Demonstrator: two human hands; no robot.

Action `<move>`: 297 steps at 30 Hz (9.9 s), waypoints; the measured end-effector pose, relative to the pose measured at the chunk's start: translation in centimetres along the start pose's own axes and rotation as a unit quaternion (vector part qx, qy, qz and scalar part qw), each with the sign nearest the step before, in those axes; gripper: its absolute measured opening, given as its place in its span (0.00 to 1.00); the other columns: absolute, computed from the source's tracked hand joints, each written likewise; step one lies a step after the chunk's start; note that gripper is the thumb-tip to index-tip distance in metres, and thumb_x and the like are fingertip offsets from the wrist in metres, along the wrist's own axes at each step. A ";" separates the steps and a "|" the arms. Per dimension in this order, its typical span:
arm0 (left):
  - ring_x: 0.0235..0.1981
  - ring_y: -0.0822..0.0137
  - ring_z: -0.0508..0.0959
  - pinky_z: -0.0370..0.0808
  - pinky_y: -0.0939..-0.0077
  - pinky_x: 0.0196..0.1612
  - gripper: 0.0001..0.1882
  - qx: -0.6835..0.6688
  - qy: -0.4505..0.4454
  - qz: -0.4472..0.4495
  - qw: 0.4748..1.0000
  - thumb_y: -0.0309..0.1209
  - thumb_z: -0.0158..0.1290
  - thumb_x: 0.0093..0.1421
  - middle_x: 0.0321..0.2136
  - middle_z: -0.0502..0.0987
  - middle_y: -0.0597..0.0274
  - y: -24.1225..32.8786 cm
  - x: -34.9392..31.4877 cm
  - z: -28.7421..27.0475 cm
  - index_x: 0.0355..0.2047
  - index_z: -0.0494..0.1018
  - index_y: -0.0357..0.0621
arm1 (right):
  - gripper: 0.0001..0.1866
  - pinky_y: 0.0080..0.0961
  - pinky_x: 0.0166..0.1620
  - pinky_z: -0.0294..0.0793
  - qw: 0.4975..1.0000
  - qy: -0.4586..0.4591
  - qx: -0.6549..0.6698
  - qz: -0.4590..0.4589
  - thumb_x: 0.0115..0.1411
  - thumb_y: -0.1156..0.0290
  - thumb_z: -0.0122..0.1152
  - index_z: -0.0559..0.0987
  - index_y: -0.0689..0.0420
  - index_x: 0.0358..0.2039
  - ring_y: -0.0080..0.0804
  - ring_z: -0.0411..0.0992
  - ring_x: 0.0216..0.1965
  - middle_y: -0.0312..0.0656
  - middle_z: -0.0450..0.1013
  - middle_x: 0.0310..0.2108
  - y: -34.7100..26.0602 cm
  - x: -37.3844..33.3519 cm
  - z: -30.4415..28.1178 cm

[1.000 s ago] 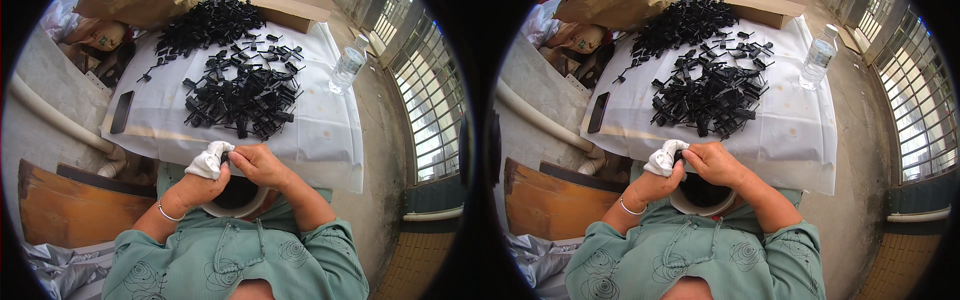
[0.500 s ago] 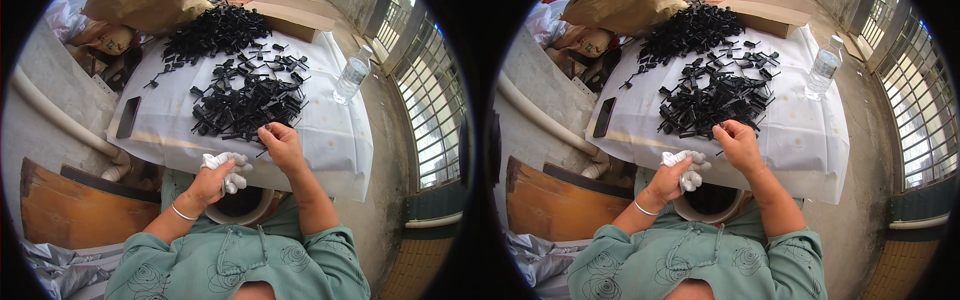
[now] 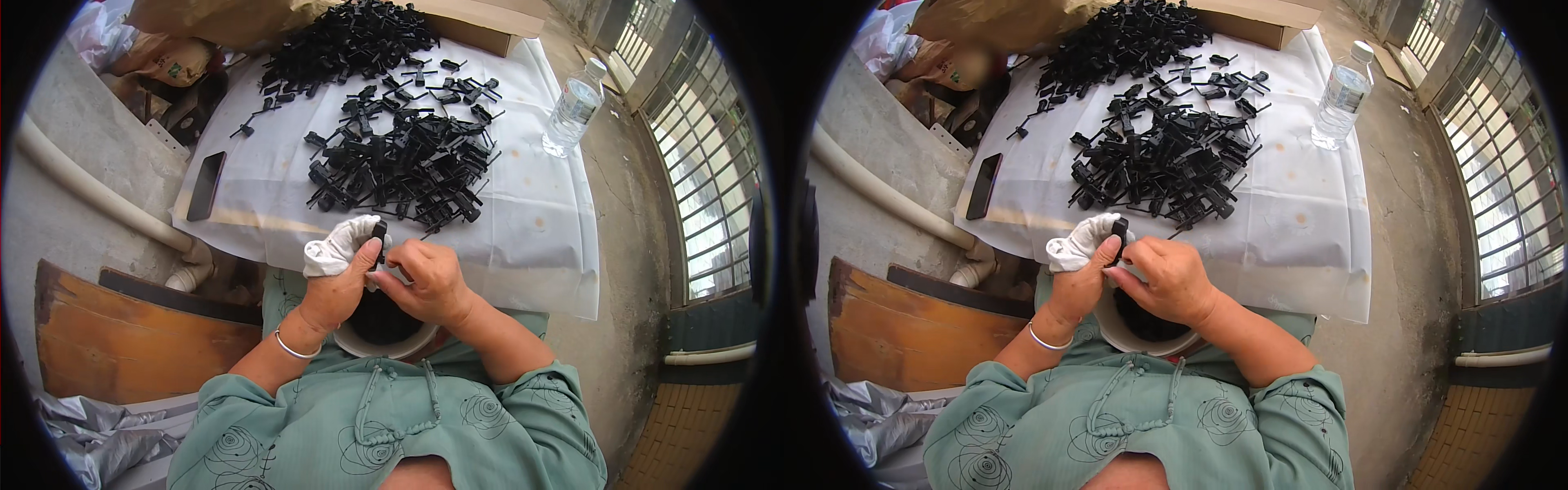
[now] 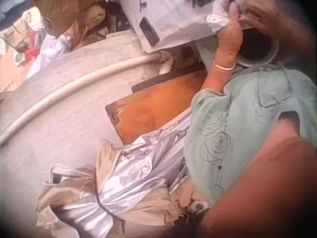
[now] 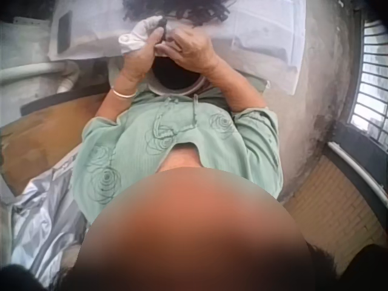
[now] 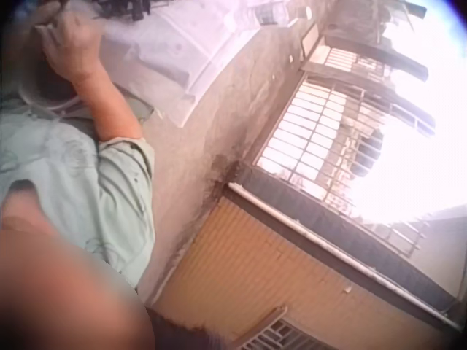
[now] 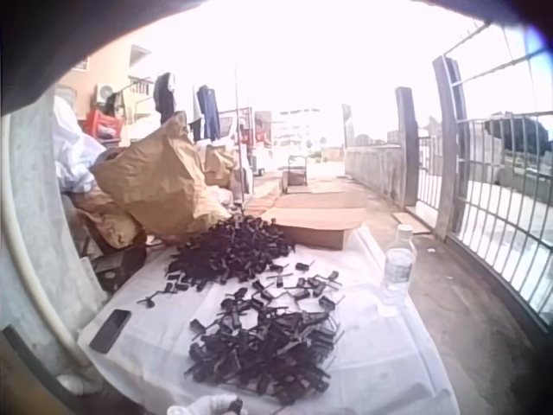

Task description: Cleaning small black plastic components by wiping them with a white cloth.

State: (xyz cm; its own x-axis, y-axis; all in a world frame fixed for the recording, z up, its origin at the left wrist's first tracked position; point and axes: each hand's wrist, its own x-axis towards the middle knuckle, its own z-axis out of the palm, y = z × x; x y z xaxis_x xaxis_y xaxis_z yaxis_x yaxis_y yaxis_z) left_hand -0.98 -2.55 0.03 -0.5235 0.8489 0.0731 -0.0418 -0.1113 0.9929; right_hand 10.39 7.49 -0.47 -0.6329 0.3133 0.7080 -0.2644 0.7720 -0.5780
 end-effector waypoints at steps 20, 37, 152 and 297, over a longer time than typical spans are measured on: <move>0.26 0.75 0.70 0.71 0.81 0.32 0.15 0.216 -0.025 0.100 0.971 0.22 0.52 0.54 0.31 0.72 0.63 0.1 -0.5 -0.1 0.42 0.67 0.35 | 0.12 0.23 0.24 0.63 0.940 -0.079 0.203 0.262 0.63 0.69 0.48 0.70 0.62 0.24 0.23 0.59 0.19 0.37 0.63 0.17 1.6 -0.7 0.6; 0.22 0.78 0.66 0.66 0.82 0.25 0.16 0.065 -0.153 -0.097 0.981 0.26 0.40 0.59 0.28 0.68 0.66 1.3 -0.5 -0.8 0.48 0.60 0.40 | 0.10 0.24 0.23 0.62 0.949 -0.111 0.162 0.246 0.57 0.70 0.57 0.73 0.62 0.23 0.27 0.59 0.18 0.39 0.62 0.16 1.5 0.0 -1.3; 0.23 0.80 0.66 0.66 0.86 0.26 0.18 0.008 -0.061 -0.040 0.997 0.24 0.40 0.61 0.33 0.70 0.64 0.9 0.2 -0.6 0.53 0.56 0.38 | 0.06 0.23 0.23 0.66 0.987 -0.086 0.040 0.133 0.51 0.75 0.61 0.77 0.59 0.31 0.30 0.67 0.18 0.41 0.67 0.17 2.2 -1.5 -1.8; 0.33 0.62 0.69 0.68 0.73 0.40 0.15 0.312 -0.129 0.084 0.938 0.23 0.40 0.52 0.33 0.67 0.53 0.6 -2.0 0.4 0.42 0.62 0.35 | 0.11 0.35 0.25 0.64 0.968 -0.105 0.142 0.179 0.60 0.71 0.49 0.69 0.63 0.22 0.50 0.65 0.21 0.51 0.67 0.19 -0.1 -2.4 0.1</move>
State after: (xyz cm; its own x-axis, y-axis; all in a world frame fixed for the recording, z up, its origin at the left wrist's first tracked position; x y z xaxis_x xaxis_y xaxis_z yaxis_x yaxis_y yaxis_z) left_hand 0.34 -4.13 0.55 -0.2521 0.9520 0.1739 0.5712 0.0013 0.8208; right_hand 11.84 6.61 -2.18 -0.8469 0.3908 0.3605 -0.1707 0.4423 -0.8805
